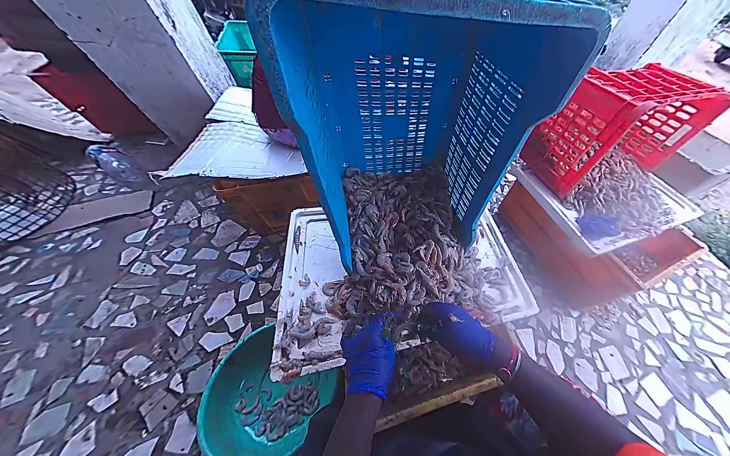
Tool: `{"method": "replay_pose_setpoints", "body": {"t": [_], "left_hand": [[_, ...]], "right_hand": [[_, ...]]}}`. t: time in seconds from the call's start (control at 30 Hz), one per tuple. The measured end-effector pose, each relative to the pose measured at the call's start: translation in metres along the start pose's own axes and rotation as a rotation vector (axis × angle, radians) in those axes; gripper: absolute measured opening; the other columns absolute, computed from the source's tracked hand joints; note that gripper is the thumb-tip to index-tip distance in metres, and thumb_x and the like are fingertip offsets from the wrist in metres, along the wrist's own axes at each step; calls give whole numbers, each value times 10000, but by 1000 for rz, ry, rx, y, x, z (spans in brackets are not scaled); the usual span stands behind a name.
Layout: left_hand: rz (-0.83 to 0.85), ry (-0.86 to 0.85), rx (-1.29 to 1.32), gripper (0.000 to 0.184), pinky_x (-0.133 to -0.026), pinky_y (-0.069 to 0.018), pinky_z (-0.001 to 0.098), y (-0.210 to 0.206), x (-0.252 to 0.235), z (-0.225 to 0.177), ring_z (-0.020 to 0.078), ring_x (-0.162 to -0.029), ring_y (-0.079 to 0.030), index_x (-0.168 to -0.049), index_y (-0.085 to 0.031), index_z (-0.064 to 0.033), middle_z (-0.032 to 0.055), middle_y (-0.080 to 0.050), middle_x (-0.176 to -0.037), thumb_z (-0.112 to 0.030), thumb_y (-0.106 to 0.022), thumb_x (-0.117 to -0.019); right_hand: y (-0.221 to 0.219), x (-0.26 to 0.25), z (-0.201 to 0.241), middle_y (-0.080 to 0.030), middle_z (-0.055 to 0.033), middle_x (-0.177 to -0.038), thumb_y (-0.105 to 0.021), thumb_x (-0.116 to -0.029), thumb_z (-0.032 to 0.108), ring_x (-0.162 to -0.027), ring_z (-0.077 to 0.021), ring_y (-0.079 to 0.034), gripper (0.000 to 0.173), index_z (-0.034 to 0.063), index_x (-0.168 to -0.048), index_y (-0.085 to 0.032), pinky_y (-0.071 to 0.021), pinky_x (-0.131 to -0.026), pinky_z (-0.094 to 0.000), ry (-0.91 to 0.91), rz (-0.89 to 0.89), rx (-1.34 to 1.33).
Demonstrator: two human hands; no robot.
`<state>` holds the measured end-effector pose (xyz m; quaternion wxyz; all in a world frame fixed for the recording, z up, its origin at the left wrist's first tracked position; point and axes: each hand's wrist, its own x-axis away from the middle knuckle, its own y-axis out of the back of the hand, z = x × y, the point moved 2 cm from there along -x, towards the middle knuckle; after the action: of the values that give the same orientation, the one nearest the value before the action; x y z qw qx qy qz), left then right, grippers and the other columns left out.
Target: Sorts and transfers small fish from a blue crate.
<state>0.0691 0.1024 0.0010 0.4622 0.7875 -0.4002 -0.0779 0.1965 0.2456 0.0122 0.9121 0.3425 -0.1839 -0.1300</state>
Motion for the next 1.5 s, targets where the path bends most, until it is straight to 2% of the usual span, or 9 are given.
{"method": "replay_pose_setpoints", "body": {"t": [0.13,0.4,0.63,0.77,0.93,1.07,1.17,1.33,1.5], "left_hand": [[201,-78,58,790,-1057,-418,645,0,-5,16,376,-1338,-536,-1527,-446,-468,117,-552,-1488,8,-552,-906],[182,9,-241,433,-1038,-421,637,-1,0,-4,393,-1338,-526,-1370,-657,-200,146,-577,-1448,-144,-623,-942],[113,-127,792,479,-1161,-398,308,-10,9,15,168,-1361,-517,-1407,-547,44,193,-556,-1451,65,-400,-952],[104,31,1231,417,-1025,-520,320,-31,12,5,116,-1179,-609,-1418,-476,57,141,-600,-1338,-71,-316,-1054],[16,150,1341,379,-1013,-499,306,-17,14,23,137,-1185,-586,-1411,-456,60,152,-578,-1337,-62,-294,-1091],[-60,216,439,337,-961,-535,338,41,16,58,126,-1092,-669,-1261,-695,-119,41,-721,-1185,-36,-491,-1005],[61,443,-385,481,-1039,-353,737,60,15,103,436,-1319,-528,-1388,-630,-317,156,-635,-1368,-232,-653,-915],[-26,396,-467,766,-1104,-163,819,45,3,91,482,-1476,-329,-1553,-453,-297,149,-437,-1588,-277,-751,-848],[-19,-41,-176,897,-1176,-197,704,9,-11,20,388,-1469,-396,-1515,-456,-495,44,-471,-1586,-12,-695,-797]], "right_hand": [[-1,2,0,-707,-108,-1185,-609,-1003,164,-1104,-181,-667,250,68,-1211,-709,-514,-1024,-385,-41,18,-124],[9,14,8,-671,-104,-1096,-551,-1013,139,-952,-116,-650,296,-22,-1250,-622,-551,-884,-319,-128,-11,-460],[-10,4,-2,-591,-119,-1450,-601,-1018,316,-1354,-251,-545,456,135,-1436,-596,-400,-1159,-470,38,49,58],[-43,1,3,-749,-118,-1035,-594,-961,170,-1022,-307,-702,318,106,-1252,-707,-505,-995,-525,288,-416,374],[-44,8,-5,-740,-131,-976,-607,-942,195,-994,-324,-717,153,92,-973,-715,-565,-923,-489,550,-443,486],[-28,1,-9,-659,-115,-1321,-660,-923,437,-1268,-356,-572,398,187,-1228,-714,-350,-1121,-628,111,-80,529],[-18,-23,-15,-644,-131,-1330,-662,-904,340,-1252,-389,-564,335,232,-1213,-735,-418,-1037,-619,-89,-235,574],[-38,-60,-11,-576,-295,-1361,-678,-893,267,-1252,-498,-542,503,10,-1322,-623,-365,-1080,-676,-227,-108,682],[-26,-30,4,-699,-190,-1200,-587,-953,264,-1157,-413,-635,325,103,-1203,-718,-430,-1036,-639,-205,-241,545]]}}
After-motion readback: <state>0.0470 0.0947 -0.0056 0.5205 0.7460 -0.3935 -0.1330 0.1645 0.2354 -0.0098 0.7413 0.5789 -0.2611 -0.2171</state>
